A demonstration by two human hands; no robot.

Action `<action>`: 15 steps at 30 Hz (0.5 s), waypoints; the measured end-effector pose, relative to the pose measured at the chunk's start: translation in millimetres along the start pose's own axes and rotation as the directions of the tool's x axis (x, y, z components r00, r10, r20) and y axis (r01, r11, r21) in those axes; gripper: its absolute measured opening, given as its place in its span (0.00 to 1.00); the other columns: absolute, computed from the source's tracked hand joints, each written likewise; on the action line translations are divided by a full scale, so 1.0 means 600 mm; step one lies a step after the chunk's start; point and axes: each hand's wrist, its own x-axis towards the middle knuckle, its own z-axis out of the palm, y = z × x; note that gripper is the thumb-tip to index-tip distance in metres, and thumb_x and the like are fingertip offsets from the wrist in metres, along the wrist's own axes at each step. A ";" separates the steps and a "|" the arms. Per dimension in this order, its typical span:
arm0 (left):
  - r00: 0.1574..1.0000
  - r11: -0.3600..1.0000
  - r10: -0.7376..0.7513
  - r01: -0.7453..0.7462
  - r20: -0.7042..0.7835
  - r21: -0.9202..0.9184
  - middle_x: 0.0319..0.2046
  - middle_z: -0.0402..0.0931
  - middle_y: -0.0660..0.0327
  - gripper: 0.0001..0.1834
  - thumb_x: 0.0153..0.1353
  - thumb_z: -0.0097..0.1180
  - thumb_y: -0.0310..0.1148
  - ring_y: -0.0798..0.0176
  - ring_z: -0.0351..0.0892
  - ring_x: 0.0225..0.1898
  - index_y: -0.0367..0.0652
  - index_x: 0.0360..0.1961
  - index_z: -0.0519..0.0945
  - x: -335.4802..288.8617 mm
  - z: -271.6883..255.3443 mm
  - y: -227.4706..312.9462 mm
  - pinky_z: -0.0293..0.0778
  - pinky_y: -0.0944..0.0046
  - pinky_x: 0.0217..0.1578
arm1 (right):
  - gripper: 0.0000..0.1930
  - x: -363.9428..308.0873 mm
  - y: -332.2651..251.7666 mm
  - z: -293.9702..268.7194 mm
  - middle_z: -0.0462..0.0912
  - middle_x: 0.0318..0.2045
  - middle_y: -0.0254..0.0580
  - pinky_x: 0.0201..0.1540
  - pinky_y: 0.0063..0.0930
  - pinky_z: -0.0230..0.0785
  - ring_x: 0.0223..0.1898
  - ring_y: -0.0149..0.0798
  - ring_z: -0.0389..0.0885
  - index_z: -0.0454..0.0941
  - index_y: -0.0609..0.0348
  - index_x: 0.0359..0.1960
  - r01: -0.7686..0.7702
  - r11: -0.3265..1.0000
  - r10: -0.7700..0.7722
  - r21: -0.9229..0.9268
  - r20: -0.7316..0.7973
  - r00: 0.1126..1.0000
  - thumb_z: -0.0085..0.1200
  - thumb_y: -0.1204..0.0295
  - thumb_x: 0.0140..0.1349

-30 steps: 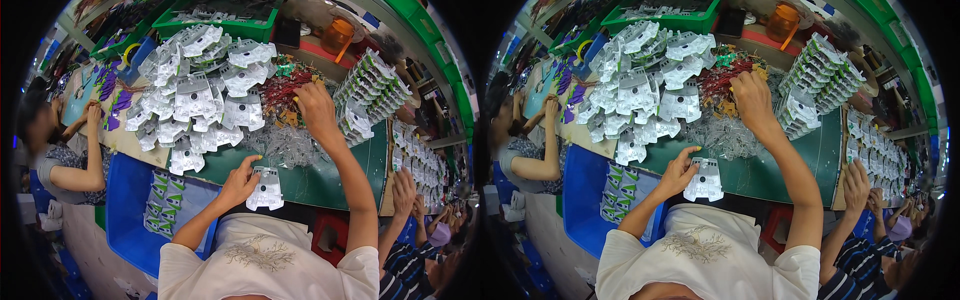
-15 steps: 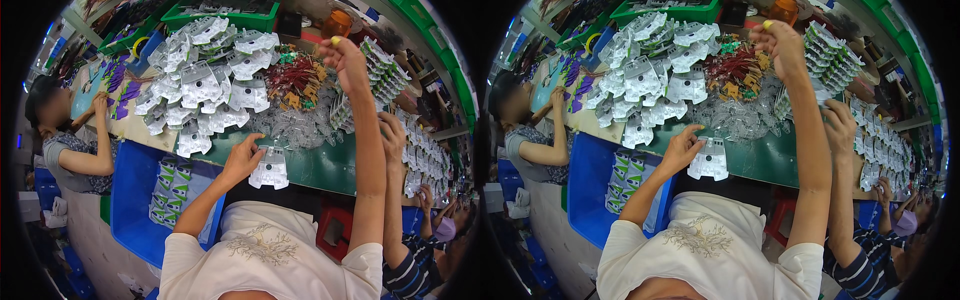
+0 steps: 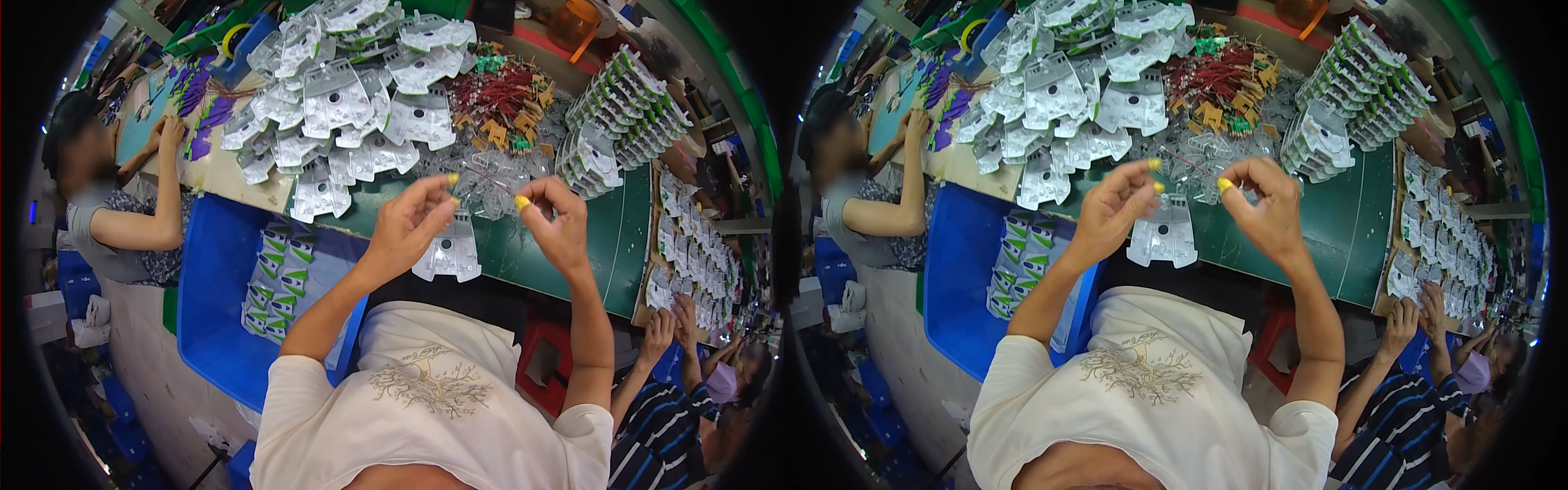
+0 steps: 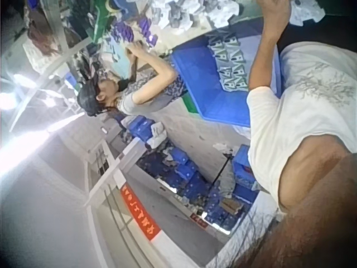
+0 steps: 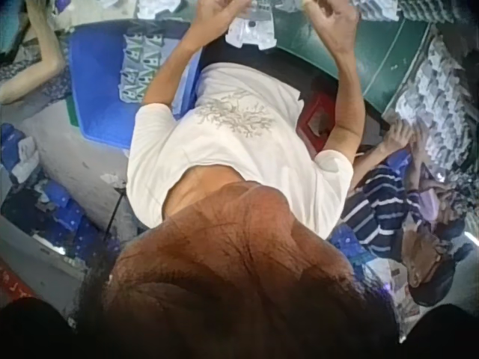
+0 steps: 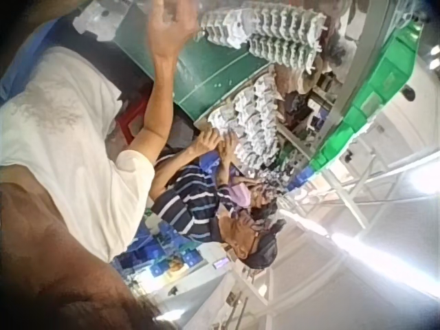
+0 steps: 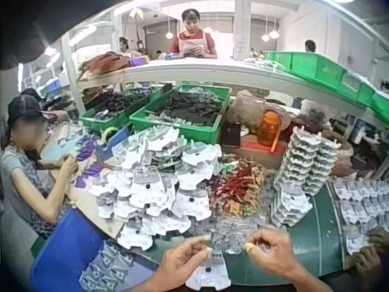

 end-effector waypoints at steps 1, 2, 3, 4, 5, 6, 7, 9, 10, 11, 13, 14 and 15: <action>0.999 1.000 0.000 0.001 0.035 -0.029 0.41 0.72 0.58 0.20 0.67 0.46 0.31 0.68 0.76 0.38 0.36 0.58 0.64 0.006 0.003 0.000 0.75 0.70 0.38 | 0.04 -0.013 0.004 0.000 0.76 0.21 0.33 0.26 0.21 0.62 0.24 0.26 0.69 0.77 0.62 0.25 -0.003 1.000 0.003 -0.015 -0.003 1.000 0.55 0.80 0.46; 1.000 0.999 0.002 0.000 0.027 -0.054 0.41 0.72 0.58 0.20 0.67 0.46 0.32 0.68 0.76 0.38 0.35 0.58 0.64 0.011 0.010 0.003 0.75 0.70 0.38 | 0.04 -0.023 0.006 -0.002 0.76 0.21 0.33 0.26 0.21 0.62 0.24 0.26 0.69 0.77 0.62 0.25 -0.013 1.000 0.013 -0.012 0.002 1.000 0.55 0.80 0.46; 1.000 0.997 0.007 -0.005 0.020 -0.076 0.41 0.73 0.58 0.21 0.68 0.45 0.33 0.68 0.77 0.38 0.35 0.58 0.64 0.017 0.017 0.006 0.75 0.69 0.38 | 0.04 -0.030 0.009 -0.004 0.76 0.21 0.34 0.26 0.21 0.61 0.24 0.27 0.69 0.77 0.62 0.25 -0.008 1.000 0.008 -0.007 -0.007 1.000 0.54 0.80 0.45; 1.000 0.996 0.016 -0.015 0.006 -0.092 0.41 0.73 0.58 0.20 0.68 0.45 0.34 0.68 0.77 0.38 0.35 0.57 0.65 0.020 0.023 0.004 0.75 0.69 0.38 | 0.03 -0.036 0.012 -0.006 0.76 0.21 0.34 0.26 0.22 0.61 0.24 0.29 0.69 0.77 0.62 0.24 -0.003 1.000 0.002 -0.003 -0.016 1.000 0.54 0.80 0.45; 1.000 0.996 0.009 -0.008 0.007 -0.090 0.41 0.73 0.58 0.20 0.68 0.45 0.34 0.68 0.77 0.38 0.35 0.57 0.65 0.023 0.031 0.003 0.75 0.69 0.38 | 0.03 -0.042 0.015 -0.007 0.76 0.21 0.34 0.26 0.22 0.61 0.24 0.29 0.69 0.77 0.62 0.24 -0.009 1.000 0.009 0.001 -0.016 1.000 0.54 0.80 0.45; 0.999 0.995 0.024 -0.026 -0.024 -0.100 0.38 0.73 0.60 0.18 0.67 0.48 0.34 0.70 0.76 0.36 0.35 0.53 0.69 0.025 0.038 0.002 0.74 0.70 0.37 | 0.04 -0.046 0.018 -0.009 0.75 0.22 0.34 0.26 0.20 0.60 0.24 0.26 0.68 0.76 0.63 0.24 0.031 0.999 -0.031 -0.021 -0.010 0.999 0.53 0.81 0.44; 0.998 0.993 0.039 -0.045 -0.056 -0.108 0.35 0.74 0.61 0.16 0.65 0.51 0.34 0.72 0.76 0.35 0.34 0.49 0.72 0.028 0.043 0.001 0.74 0.72 0.35 | 0.05 -0.049 0.021 -0.011 0.74 0.22 0.33 0.26 0.18 0.58 0.24 0.24 0.68 0.76 0.64 0.25 0.072 0.997 -0.072 -0.042 -0.004 0.997 0.52 0.82 0.44; 0.997 0.998 0.062 -0.064 -0.044 -0.029 0.35 0.75 0.61 0.14 0.64 0.53 0.32 0.73 0.75 0.35 0.34 0.46 0.74 0.033 0.040 -0.015 0.73 0.73 0.35 | 0.05 -0.053 0.026 -0.015 0.75 0.23 0.34 0.27 0.18 0.60 0.24 0.25 0.68 0.76 0.64 0.25 0.067 0.996 -0.066 -0.053 0.004 0.998 0.52 0.82 0.43; 0.996 0.995 0.088 -0.087 -0.029 0.046 0.36 0.75 0.62 0.11 0.62 0.55 0.29 0.73 0.75 0.34 0.34 0.43 0.76 0.034 0.040 -0.022 0.73 0.73 0.35 | 0.05 -0.053 0.029 -0.018 0.75 0.23 0.35 0.28 0.18 0.61 0.24 0.26 0.69 0.76 0.64 0.25 0.064 0.996 -0.063 -0.069 0.012 0.998 0.52 0.83 0.43; 0.996 0.995 0.086 -0.084 -0.030 0.049 0.36 0.75 0.62 0.11 0.62 0.55 0.29 0.73 0.75 0.34 0.34 0.43 0.76 0.034 0.043 -0.026 0.73 0.73 0.35 | 0.05 -0.054 0.034 -0.019 0.75 0.23 0.35 0.28 0.18 0.61 0.24 0.26 0.69 0.76 0.64 0.25 0.063 0.996 -0.063 -0.064 0.013 0.998 0.52 0.83 0.43; 0.995 0.996 0.066 -0.070 -0.072 -0.056 0.35 0.76 0.63 0.08 0.59 0.58 0.25 0.76 0.74 0.34 0.34 0.40 0.78 0.036 0.056 -0.023 0.72 0.75 0.34 | 0.08 -0.054 0.045 -0.023 0.78 0.26 0.35 0.33 0.20 0.67 0.29 0.27 0.74 0.78 0.65 0.29 0.035 0.999 -0.036 0.006 0.042 0.998 0.51 0.83 0.45; 0.996 0.996 0.063 -0.067 -0.068 -0.053 0.35 0.76 0.63 0.08 0.59 0.58 0.25 0.76 0.74 0.34 0.34 0.40 0.78 0.037 0.062 -0.022 0.72 0.75 0.34 | 0.08 -0.052 0.048 -0.019 0.78 0.26 0.35 0.33 0.20 0.67 0.29 0.27 0.74 0.78 0.65 0.29 0.032 0.999 -0.033 0.009 0.039 0.999 0.51 0.83 0.45; 0.996 0.994 0.057 -0.064 -0.072 -0.092 0.35 0.76 0.64 0.08 0.59 0.58 0.24 0.76 0.74 0.34 0.35 0.39 0.78 0.037 0.068 -0.021 0.72 0.76 0.34 | 0.07 -0.049 0.045 -0.009 0.79 0.27 0.36 0.35 0.21 0.69 0.31 0.28 0.76 0.78 0.65 0.31 -0.073 0.978 0.061 0.196 0.067 0.996 0.52 0.82 0.48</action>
